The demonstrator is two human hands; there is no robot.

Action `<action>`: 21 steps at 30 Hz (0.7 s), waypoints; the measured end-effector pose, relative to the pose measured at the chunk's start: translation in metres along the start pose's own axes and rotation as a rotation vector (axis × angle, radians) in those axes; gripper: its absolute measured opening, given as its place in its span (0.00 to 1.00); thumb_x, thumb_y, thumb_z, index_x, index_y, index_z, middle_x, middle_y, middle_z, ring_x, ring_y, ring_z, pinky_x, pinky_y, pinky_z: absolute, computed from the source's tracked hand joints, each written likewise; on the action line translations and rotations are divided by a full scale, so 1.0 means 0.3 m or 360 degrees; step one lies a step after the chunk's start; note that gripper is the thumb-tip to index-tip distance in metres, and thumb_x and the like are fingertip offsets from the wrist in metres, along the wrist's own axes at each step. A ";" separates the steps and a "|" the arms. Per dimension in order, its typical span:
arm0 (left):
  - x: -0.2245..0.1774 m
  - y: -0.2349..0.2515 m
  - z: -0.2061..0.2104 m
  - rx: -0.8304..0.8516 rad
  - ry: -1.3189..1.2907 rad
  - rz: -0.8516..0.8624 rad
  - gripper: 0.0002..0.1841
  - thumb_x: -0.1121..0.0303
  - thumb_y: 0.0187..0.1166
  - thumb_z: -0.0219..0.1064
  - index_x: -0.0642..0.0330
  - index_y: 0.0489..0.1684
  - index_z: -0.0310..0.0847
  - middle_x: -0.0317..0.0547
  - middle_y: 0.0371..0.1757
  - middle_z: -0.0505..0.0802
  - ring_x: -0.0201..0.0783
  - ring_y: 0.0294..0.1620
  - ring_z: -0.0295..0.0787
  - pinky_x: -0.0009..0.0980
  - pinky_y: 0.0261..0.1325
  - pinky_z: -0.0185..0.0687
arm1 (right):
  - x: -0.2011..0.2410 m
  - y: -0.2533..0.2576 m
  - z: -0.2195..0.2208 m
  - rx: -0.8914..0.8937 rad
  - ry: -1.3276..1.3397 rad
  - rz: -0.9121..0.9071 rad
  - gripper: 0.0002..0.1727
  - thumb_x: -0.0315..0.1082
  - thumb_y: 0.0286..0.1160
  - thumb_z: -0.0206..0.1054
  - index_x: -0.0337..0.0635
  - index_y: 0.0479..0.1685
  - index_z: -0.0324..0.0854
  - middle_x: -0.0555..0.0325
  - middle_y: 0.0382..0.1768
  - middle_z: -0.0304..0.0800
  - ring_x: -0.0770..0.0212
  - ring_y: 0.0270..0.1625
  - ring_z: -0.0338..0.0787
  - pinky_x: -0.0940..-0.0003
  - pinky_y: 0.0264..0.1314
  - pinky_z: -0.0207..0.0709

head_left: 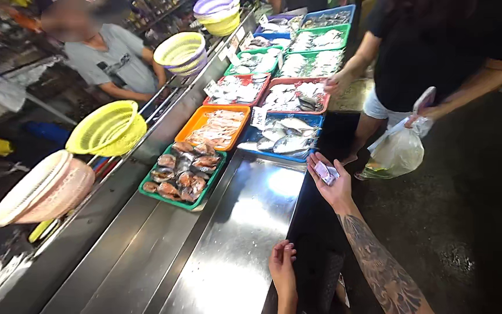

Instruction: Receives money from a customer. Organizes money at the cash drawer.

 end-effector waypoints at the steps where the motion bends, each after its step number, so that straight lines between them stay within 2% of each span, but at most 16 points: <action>1: -0.041 -0.041 -0.013 0.0035 0.0184 0.0281 0.11 0.75 0.80 0.62 0.72 0.54 0.82 0.49 0.44 0.94 0.35 0.42 0.93 0.31 0.47 0.91 | -0.052 -0.079 -0.021 -0.0037 -0.0036 0.0095 0.39 0.56 0.93 0.32 0.31 0.78 0.70 0.39 0.75 0.80 0.46 0.79 0.79 0.52 0.82 0.73; 3: -0.144 -0.113 -0.041 0.0072 0.0605 0.0830 0.11 0.71 0.75 0.68 0.66 0.51 0.88 0.45 0.48 0.94 0.34 0.49 0.93 0.32 0.53 0.92 | -0.199 -0.262 -0.061 -0.0173 -0.0129 0.0346 0.40 0.57 0.93 0.32 0.28 0.75 0.71 0.33 0.70 0.83 0.42 0.75 0.83 0.49 0.77 0.78; 4: -0.193 -0.135 -0.069 0.0073 0.0795 0.1017 0.11 0.69 0.74 0.71 0.61 0.51 0.90 0.45 0.52 0.94 0.36 0.54 0.91 0.35 0.59 0.89 | -0.293 -0.357 -0.074 -0.0199 -0.0199 0.0531 0.41 0.58 0.93 0.31 0.28 0.74 0.72 0.34 0.69 0.84 0.42 0.74 0.85 0.51 0.76 0.79; 6: -0.260 -0.176 -0.174 0.0065 0.1028 0.1145 0.15 0.68 0.70 0.75 0.53 0.55 0.92 0.46 0.58 0.93 0.42 0.63 0.87 0.40 0.68 0.84 | -0.480 -0.554 -0.102 -0.0191 -0.0348 0.0955 0.43 0.60 0.91 0.28 0.32 0.73 0.75 0.39 0.69 0.86 0.47 0.72 0.86 0.55 0.74 0.81; 7: -0.277 -0.211 -0.246 0.0071 0.1077 0.1132 0.18 0.68 0.68 0.77 0.52 0.58 0.91 0.47 0.61 0.91 0.45 0.66 0.85 0.42 0.70 0.82 | -0.563 -0.658 -0.111 -0.0208 -0.0412 0.1148 0.43 0.62 0.90 0.30 0.33 0.72 0.77 0.42 0.66 0.88 0.49 0.69 0.89 0.56 0.71 0.83; 9: -0.298 -0.322 -0.423 0.0019 0.1165 0.1067 0.21 0.65 0.68 0.78 0.48 0.62 0.89 0.46 0.65 0.89 0.45 0.68 0.83 0.44 0.71 0.81 | -0.712 -0.865 -0.103 -0.0335 -0.0548 0.1432 0.41 0.63 0.89 0.35 0.35 0.64 0.80 0.43 0.54 0.93 0.50 0.56 0.94 0.54 0.61 0.88; 13: -0.239 -0.678 -0.837 -0.0324 0.1280 0.0964 0.24 0.62 0.64 0.79 0.47 0.63 0.89 0.45 0.66 0.89 0.45 0.66 0.83 0.43 0.69 0.80 | -0.989 -1.257 -0.099 -0.0049 -0.0716 0.1950 0.43 0.63 0.90 0.30 0.33 0.64 0.79 0.41 0.56 0.91 0.50 0.59 0.92 0.54 0.65 0.85; 15: -0.150 -0.882 -1.023 -0.0489 0.1264 0.0888 0.23 0.63 0.65 0.79 0.46 0.63 0.89 0.42 0.65 0.90 0.43 0.68 0.83 0.42 0.71 0.80 | -1.119 -1.478 -0.121 0.0145 -0.0809 0.2198 0.44 0.63 0.90 0.29 0.33 0.67 0.78 0.42 0.59 0.90 0.52 0.61 0.90 0.56 0.66 0.84; 17: -0.032 -1.106 -1.201 -0.0694 0.1203 0.0778 0.21 0.64 0.66 0.77 0.46 0.62 0.90 0.40 0.65 0.90 0.43 0.69 0.82 0.45 0.72 0.78 | -1.235 -1.741 -0.149 0.0171 -0.0901 0.2427 0.43 0.62 0.91 0.29 0.32 0.67 0.78 0.41 0.58 0.89 0.52 0.61 0.90 0.56 0.68 0.83; 19: 0.072 -1.342 -1.376 -0.0968 0.1118 0.0666 0.16 0.66 0.67 0.76 0.47 0.55 0.93 0.37 0.64 0.91 0.41 0.69 0.83 0.44 0.72 0.79 | -1.345 -2.016 -0.174 0.0215 -0.0961 0.2673 0.44 0.62 0.90 0.27 0.32 0.71 0.76 0.42 0.61 0.89 0.53 0.63 0.89 0.57 0.70 0.81; 21: 0.164 -1.599 -1.518 -0.1270 0.0986 0.0564 0.12 0.68 0.64 0.77 0.51 0.47 0.94 0.39 0.61 0.93 0.42 0.68 0.84 0.42 0.72 0.79 | -1.429 -2.288 -0.212 0.0268 -0.1029 0.2924 0.46 0.64 0.89 0.27 0.33 0.72 0.75 0.42 0.62 0.88 0.52 0.64 0.88 0.57 0.70 0.81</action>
Point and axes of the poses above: each hand's wrist, its own y-axis towards the middle knuckle, its own z-axis out of the palm, x = y × z, the point moved 6 cm from there along y, towards the middle knuckle
